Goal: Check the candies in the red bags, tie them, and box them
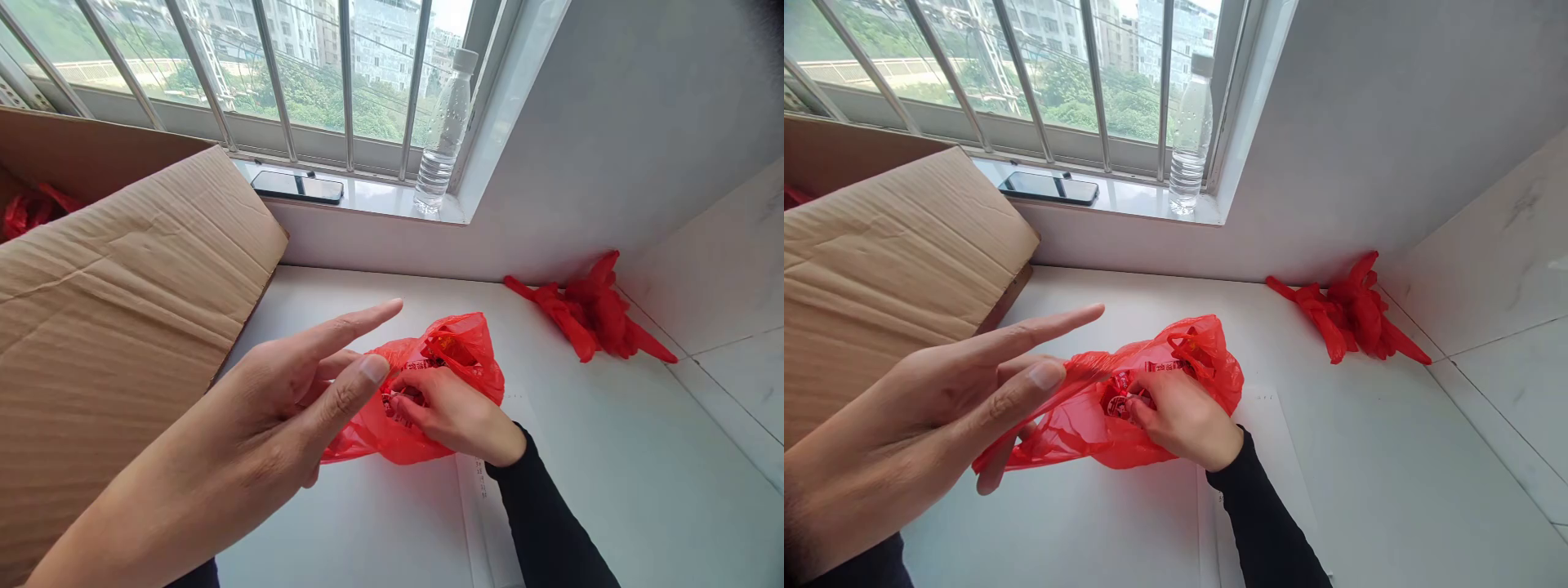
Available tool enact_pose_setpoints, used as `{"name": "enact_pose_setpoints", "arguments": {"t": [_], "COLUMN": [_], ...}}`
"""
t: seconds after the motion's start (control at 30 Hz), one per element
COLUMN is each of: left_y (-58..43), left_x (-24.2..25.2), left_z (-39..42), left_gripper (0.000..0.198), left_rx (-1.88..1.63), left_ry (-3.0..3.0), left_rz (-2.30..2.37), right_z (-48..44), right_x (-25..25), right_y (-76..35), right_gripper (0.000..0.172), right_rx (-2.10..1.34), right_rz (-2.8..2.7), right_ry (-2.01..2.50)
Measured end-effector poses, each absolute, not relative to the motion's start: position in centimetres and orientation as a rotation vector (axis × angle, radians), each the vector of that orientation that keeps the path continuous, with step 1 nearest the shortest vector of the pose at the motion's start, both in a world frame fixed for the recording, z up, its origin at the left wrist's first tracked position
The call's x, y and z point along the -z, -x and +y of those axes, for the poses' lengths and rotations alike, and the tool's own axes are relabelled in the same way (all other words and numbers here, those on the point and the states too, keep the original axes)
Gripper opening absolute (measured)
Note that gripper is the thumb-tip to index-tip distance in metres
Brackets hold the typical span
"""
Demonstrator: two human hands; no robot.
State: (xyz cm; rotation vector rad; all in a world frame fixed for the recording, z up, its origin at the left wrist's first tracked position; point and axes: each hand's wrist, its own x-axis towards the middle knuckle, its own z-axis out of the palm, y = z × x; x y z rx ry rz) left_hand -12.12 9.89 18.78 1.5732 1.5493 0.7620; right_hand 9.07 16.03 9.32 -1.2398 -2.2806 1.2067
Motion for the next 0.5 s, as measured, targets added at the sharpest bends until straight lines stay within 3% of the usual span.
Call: {"name": "enact_pose_setpoints", "arguments": {"t": [0.3,0.5], "left_y": [13.1,12.6], "left_x": [-17.8,-18.5], "left_z": [10.2,10.4], "left_gripper": [0.063,0.062], "left_rx": [-0.798,-0.772], "left_ry": [-1.618,-1.646], "left_rz": [1.504,1.514], "right_z": [17.0,17.5], "right_x": [-9.1,-10.7], "right_y": [-9.3,-11.1], "right_gripper": [0.017,0.032], "right_rx": [-1.428,-1.866], "right_rz": [-2.073,-1.658], "right_ry": [1.299,1.095]}}
